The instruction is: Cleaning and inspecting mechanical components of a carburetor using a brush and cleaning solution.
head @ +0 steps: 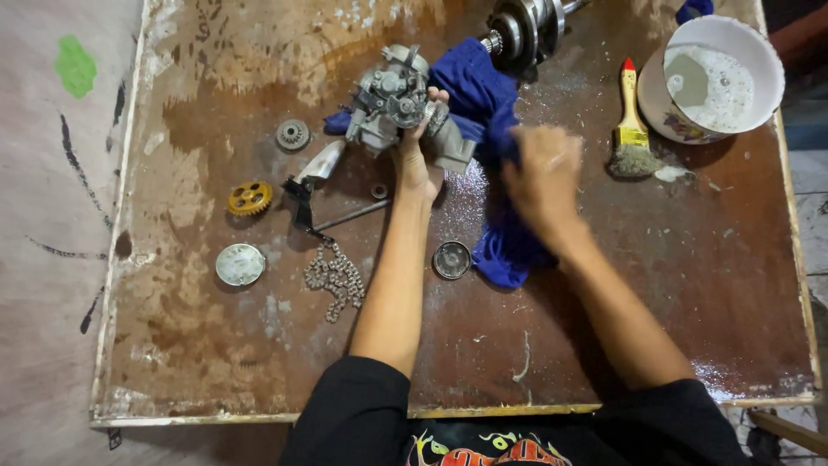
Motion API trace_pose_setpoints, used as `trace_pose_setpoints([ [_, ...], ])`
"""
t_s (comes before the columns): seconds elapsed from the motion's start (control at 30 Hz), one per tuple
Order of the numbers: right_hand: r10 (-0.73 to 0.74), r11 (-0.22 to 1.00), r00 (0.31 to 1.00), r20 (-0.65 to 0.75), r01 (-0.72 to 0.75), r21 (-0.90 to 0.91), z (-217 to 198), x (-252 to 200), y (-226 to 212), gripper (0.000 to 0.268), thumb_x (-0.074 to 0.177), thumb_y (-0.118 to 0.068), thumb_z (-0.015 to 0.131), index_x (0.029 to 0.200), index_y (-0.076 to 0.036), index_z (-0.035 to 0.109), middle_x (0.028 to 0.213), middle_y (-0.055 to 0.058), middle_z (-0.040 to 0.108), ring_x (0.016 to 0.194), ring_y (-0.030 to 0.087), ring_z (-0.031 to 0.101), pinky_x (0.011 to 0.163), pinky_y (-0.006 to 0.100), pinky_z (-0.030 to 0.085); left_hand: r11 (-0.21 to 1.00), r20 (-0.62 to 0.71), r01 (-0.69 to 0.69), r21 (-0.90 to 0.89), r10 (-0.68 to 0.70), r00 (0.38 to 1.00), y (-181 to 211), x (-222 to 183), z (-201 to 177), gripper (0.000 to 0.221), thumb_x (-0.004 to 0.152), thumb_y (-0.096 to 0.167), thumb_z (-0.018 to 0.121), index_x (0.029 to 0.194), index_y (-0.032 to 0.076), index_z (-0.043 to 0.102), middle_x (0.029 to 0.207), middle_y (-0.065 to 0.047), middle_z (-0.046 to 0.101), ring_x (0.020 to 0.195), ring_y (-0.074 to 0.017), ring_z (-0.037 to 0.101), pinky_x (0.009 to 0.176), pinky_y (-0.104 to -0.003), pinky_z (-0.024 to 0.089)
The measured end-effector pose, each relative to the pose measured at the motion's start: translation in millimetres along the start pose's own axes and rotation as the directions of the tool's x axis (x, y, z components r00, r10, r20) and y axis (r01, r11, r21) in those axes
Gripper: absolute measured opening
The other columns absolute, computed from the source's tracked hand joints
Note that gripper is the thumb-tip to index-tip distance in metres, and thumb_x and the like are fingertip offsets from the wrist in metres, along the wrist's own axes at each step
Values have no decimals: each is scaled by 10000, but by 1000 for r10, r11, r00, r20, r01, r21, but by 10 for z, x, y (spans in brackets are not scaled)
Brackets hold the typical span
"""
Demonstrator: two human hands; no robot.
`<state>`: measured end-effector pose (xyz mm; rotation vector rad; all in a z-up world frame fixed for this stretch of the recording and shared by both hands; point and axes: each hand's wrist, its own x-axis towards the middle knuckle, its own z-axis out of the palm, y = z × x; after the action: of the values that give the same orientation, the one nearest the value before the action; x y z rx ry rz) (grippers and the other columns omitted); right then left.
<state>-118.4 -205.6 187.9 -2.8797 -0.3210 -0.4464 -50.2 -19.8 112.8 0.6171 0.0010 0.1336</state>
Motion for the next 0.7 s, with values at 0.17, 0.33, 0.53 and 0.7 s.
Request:
trace_pose_setpoints([
  [0.17,-268,929,963,-12,262,261,-36,-213,-247,460,838,-127,773,1269,-10,662,1139,187,676,1091,369,614,958,492,461,984,172,-24,-176,55,984,-103,106,-85,505,827,261,877,1235,26,695,1327,-112,701,1329,-244,611,1270,-421,367],
  [0.33,-166,914,982,94,118,388,-252,-114,229,335,907,-84,711,1240,-75,682,1288,141,665,1226,307,615,1081,455,483,977,179,58,-207,-21,984,-171,53,-40,542,828,303,902,1228,28,661,1209,-75,694,1242,-304,651,1145,-527,511],
  [0.53,389,919,908,-153,-371,134,12,325,2313,251,1096,-277,600,1185,-69,709,1277,210,637,1166,375,590,989,522,498,999,12,-45,27,44,999,-90,8,13,504,877,341,853,1206,10,664,1116,-114,703,980,-265,738,790,-415,628],
  [0.7,406,896,873,271,-439,73,-145,824,2893,343,1124,-379,560,1285,-129,730,1208,241,699,1051,370,642,920,532,507,997,-22,38,66,-36,999,-78,66,0,495,873,343,824,1194,4,660,1021,-166,757,800,-227,718,705,-363,629],
])
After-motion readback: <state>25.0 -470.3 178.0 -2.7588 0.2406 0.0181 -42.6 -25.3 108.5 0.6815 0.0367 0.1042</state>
